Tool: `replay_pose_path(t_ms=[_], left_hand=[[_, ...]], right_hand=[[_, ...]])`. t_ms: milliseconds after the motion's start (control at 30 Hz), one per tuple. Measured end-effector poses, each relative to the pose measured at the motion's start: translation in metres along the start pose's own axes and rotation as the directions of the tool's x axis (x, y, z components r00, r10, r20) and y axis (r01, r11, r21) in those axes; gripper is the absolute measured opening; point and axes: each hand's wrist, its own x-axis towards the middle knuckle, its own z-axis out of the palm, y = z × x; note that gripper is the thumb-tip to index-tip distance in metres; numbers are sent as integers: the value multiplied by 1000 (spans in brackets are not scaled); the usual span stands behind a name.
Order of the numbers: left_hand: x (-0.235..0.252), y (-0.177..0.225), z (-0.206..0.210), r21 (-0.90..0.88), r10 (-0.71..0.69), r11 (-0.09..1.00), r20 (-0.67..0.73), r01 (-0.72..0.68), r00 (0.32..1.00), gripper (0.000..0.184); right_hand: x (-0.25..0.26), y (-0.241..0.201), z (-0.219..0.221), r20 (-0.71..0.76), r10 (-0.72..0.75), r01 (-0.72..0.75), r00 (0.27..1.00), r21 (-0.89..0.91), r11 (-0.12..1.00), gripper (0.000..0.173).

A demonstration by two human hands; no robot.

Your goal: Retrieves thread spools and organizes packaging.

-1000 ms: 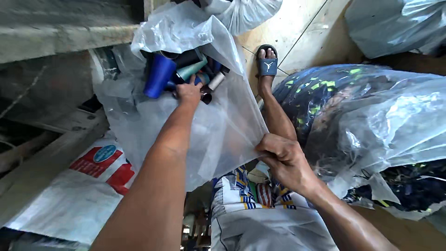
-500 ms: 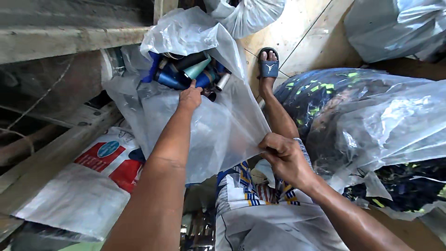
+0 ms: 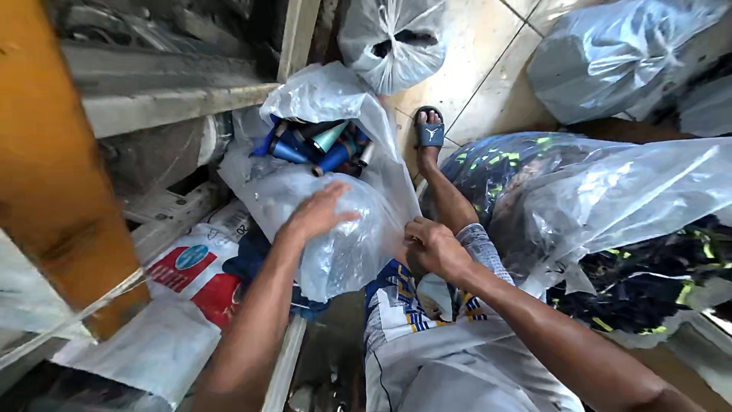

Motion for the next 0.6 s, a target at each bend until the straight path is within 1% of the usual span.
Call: replay_pose_path(t_ms=[33, 100, 133, 167, 200, 233, 267, 300, 333, 367, 400, 433, 467, 500, 533, 567, 600], left_hand=[[-25, 19, 3, -34, 24, 999, 48, -22, 999, 91], [-70, 50, 12, -80, 58, 996, 183, -44, 981, 111], [-87, 60, 17, -52, 61, 997, 223, -51, 973, 120], [-98, 67, 23, -3, 44, 999, 231, -45, 972, 120], [-103, 69, 29, 38, 18, 999, 180, -25, 984, 109], [-101, 68, 35, 77, -8, 997, 72, 2, 997, 86], [-94, 61, 37, 122, -34, 992, -53, 40, 998, 57], [-84, 52, 33, 151, -70, 984, -151, 93, 986, 35], [-70, 43, 21, 133, -127, 978, -224, 159, 966, 28], [-54, 36, 4, 52, -206, 972, -288, 230, 935, 31], [-37, 30, -13, -86, -278, 960, -368, 265, 887, 33], [-17, 21, -27, -285, -337, 932, -447, 226, 829, 32], [6, 15, -37, -495, -388, 863, -515, 104, 764, 32], [31, 15, -42, -652, -408, 751, -582, -104, 704, 33], [55, 20, -50, -693, -347, 648, -637, -315, 688, 43], [76, 27, -56, -635, -204, 628, -692, -449, 693, 58], [97, 31, -62, -501, -13, 719, -703, -482, 711, 72]], right_hand=[[3, -2, -3, -35, 4, -4, 999, 3, 1000, 15], [10, -4, -12, -147, -2, 12, 989, 66, 998, 14], [15, -4, -17, -227, -12, 40, 974, 119, 992, 12], [20, -4, -24, -315, -22, 81, 949, 175, 981, 9], [26, -4, -31, -394, -19, 117, 919, 227, 967, 6], [30, -4, -39, -452, 4, 139, 892, 281, 950, 6], [35, -3, -45, -502, 34, 158, 865, 336, 929, 6], [41, -2, -49, -547, 70, 180, 834, 389, 903, 7], [48, -1, -52, -584, 108, 202, 805, 441, 875, 7], [54, -1, -54, -610, 134, 228, 781, 479, 848, 8], [58, 0, -55, -634, 142, 255, 760, 493, 832, 7], [58, 0, -56, -645, 141, 263, 752, 488, 832, 7], [58, -3, -57, -648, 135, 254, 749, 471, 845, 8], [61, -6, -60, -651, 126, 238, 749, 441, 865, 9], [67, -10, -63, -656, 107, 226, 747, 402, 888, 9], [77, -11, -64, -667, 65, 232, 742, 346, 909, 9], [85, -11, -62, -654, 1, 241, 756, 280, 929, 12]])
